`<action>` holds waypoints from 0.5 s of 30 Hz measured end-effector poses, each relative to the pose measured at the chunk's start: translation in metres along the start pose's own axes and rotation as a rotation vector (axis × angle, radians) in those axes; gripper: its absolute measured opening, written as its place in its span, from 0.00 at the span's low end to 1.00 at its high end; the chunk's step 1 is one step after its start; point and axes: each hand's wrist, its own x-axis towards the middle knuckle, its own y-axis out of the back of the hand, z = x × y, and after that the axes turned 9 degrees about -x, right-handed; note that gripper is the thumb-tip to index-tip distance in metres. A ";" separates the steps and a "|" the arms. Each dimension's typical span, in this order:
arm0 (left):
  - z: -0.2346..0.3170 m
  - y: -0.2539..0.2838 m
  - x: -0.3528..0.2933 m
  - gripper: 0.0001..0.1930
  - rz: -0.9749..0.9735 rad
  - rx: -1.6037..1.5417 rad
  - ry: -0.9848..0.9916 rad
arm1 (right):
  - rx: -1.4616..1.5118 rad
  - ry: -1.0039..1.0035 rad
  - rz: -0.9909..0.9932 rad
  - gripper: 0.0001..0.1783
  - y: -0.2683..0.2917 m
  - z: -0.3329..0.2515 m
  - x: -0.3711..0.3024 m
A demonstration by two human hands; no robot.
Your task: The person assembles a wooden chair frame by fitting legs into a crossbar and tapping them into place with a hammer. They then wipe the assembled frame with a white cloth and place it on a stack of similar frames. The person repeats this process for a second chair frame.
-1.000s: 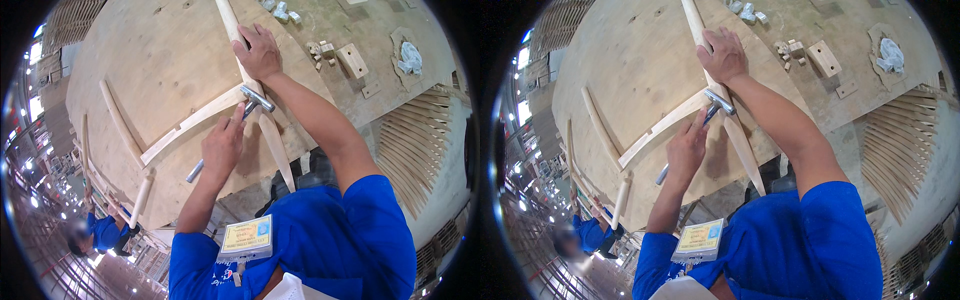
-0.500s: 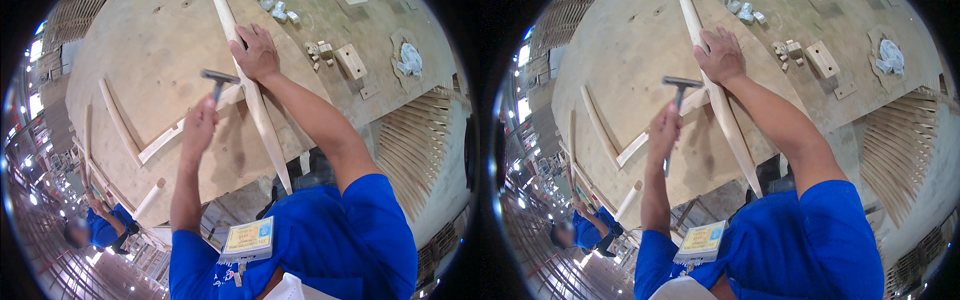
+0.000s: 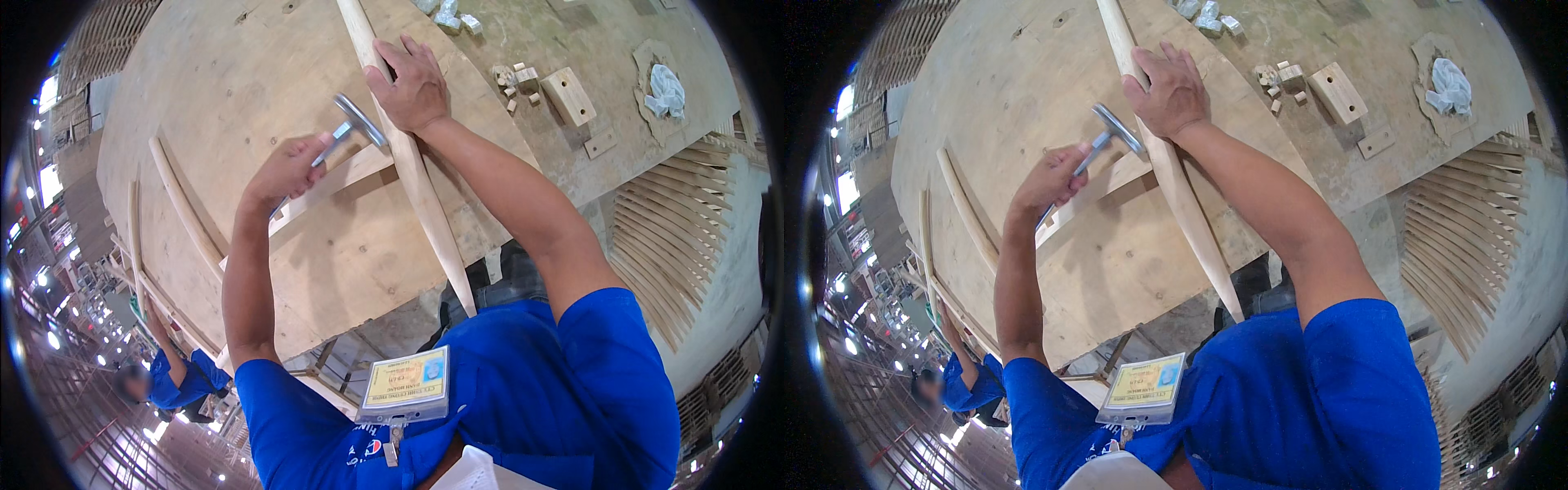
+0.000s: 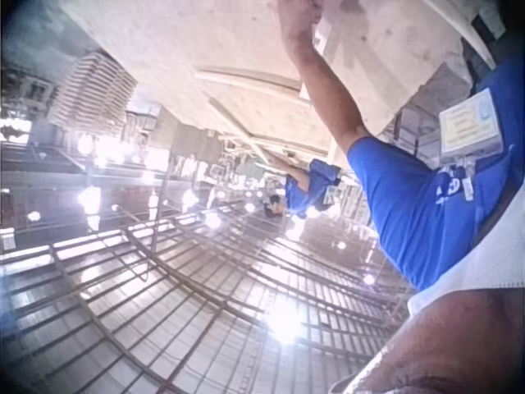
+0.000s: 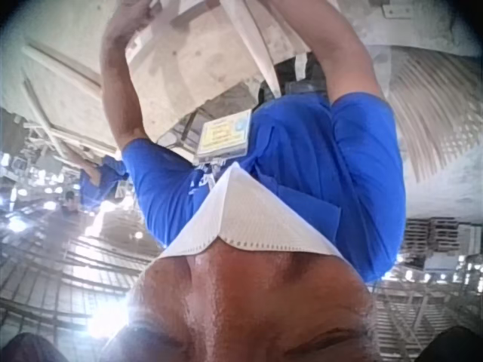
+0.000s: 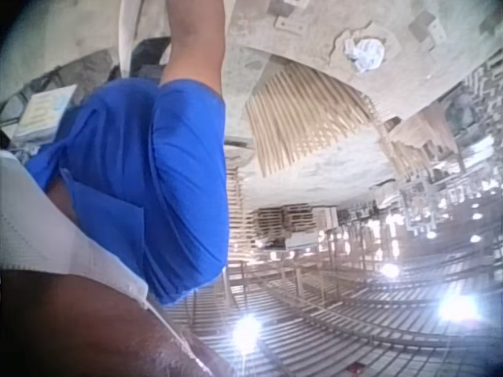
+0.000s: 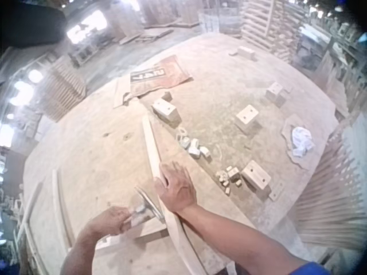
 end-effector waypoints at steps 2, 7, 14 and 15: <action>0.002 0.001 -0.004 0.26 -0.002 0.058 -0.029 | -0.011 0.002 -0.001 0.31 0.001 -0.001 0.000; -0.034 -0.021 -0.035 0.22 0.121 0.241 -0.511 | -0.010 -0.023 -0.068 0.32 0.003 -0.001 -0.001; -0.062 -0.077 -0.077 0.33 0.149 0.875 -1.018 | -0.008 -0.020 -0.051 0.31 0.003 -0.001 0.000; -0.064 -0.077 -0.071 0.31 0.221 0.879 -1.003 | -0.012 -0.015 -0.044 0.31 0.004 -0.003 0.000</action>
